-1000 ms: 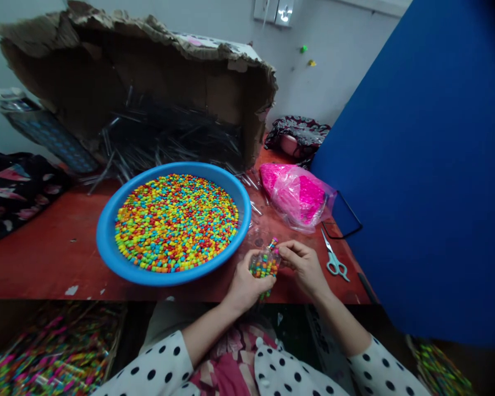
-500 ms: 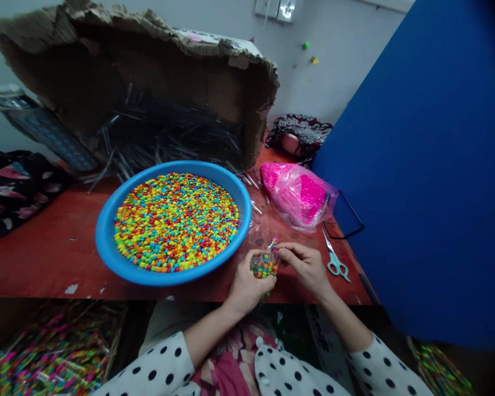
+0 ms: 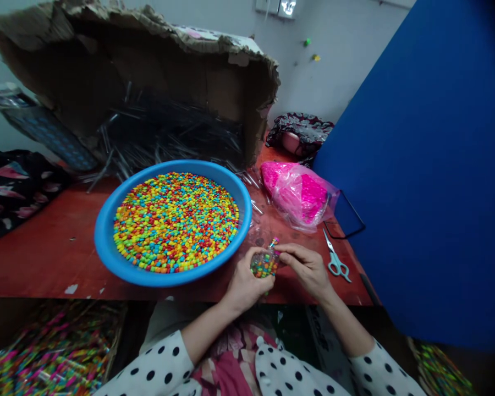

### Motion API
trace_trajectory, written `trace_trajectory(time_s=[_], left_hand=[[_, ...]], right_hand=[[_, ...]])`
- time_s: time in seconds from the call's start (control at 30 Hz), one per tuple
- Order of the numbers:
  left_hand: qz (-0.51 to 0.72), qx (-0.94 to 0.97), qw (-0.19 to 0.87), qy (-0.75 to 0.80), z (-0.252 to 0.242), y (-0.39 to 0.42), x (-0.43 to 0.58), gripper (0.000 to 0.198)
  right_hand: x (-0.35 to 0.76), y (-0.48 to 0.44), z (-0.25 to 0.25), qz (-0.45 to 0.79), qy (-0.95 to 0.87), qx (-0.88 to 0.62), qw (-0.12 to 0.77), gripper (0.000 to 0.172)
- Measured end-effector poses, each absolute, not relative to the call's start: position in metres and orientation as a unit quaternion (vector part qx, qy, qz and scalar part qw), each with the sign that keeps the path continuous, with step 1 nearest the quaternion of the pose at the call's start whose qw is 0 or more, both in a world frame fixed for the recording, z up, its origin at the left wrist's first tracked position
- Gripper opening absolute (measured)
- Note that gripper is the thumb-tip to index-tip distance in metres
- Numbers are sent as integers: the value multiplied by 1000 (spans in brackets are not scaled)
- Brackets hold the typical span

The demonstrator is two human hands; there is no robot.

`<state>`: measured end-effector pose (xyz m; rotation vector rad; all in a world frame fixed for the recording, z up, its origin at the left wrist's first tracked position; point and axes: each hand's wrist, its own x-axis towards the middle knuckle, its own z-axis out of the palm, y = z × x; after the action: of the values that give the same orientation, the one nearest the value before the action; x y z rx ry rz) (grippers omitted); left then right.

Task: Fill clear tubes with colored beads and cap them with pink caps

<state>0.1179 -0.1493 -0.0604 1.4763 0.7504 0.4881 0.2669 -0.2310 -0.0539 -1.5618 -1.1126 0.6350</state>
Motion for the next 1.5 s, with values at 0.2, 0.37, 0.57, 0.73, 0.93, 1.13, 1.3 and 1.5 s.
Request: trace_trajectory(time_s=[0.2,0.37,0.57,0.73,0.93,1.13,1.3,1.5], left_hand=[[218,625,670,337,-59,-147,119,41],[229,639,664,314,-60,-143,121,41],[235,644,655,317,-61,-142,123,39],[232,589,687,355,-61,-133,124,47],[225,527,731,370,-54,-131,109,46],[172,428,807,368,-45,-146,105,54],[191,417,812,362,-49,-143,114,49],[226,437,803,338,-54,-137,123,47]], right_hand=[[264,-230,-55,286,-443,-652,545,19],[259,-227,-63,315,-401,-642,573,28],[249,-227,-71,265,-378,-671,580,21],[250,-215,-79,307,-298,-650,627,25],[294,-203,-91,251,-318,-700,589,33],[378,-205,-83,-15,-418,-860,293,23],[412,-199,-91,7,-448,-881,151,22],[404,-208,-88,-8,-436,-839,325,23]])
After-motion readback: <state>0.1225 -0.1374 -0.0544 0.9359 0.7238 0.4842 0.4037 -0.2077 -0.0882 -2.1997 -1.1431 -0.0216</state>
